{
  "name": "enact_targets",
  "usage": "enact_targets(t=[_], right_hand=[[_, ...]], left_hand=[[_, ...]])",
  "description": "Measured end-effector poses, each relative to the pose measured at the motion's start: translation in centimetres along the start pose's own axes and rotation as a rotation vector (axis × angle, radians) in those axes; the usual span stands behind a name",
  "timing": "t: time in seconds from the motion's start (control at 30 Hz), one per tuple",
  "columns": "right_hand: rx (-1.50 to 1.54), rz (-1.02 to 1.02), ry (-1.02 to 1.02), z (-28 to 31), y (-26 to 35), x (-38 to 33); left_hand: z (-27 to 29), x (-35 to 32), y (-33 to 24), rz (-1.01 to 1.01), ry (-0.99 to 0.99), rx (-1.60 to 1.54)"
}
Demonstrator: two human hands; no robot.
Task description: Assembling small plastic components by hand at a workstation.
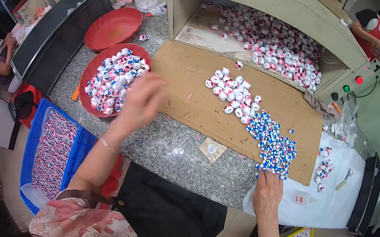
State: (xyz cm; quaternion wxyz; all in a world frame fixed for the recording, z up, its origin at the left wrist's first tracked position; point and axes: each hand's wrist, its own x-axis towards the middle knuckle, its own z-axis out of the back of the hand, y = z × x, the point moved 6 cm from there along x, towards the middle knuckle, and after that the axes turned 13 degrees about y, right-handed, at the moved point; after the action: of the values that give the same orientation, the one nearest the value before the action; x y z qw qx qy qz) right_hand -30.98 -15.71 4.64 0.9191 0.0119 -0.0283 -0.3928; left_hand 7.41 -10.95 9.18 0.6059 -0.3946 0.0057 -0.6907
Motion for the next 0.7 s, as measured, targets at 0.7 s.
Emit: enact_targets(t=[0.7], right_hand=[[0.342,0.045,0.211,-0.4,3.4,3.7]], left_hand=[[-10.1,-3.1,-0.4,0.517,0.488,-1.383]])
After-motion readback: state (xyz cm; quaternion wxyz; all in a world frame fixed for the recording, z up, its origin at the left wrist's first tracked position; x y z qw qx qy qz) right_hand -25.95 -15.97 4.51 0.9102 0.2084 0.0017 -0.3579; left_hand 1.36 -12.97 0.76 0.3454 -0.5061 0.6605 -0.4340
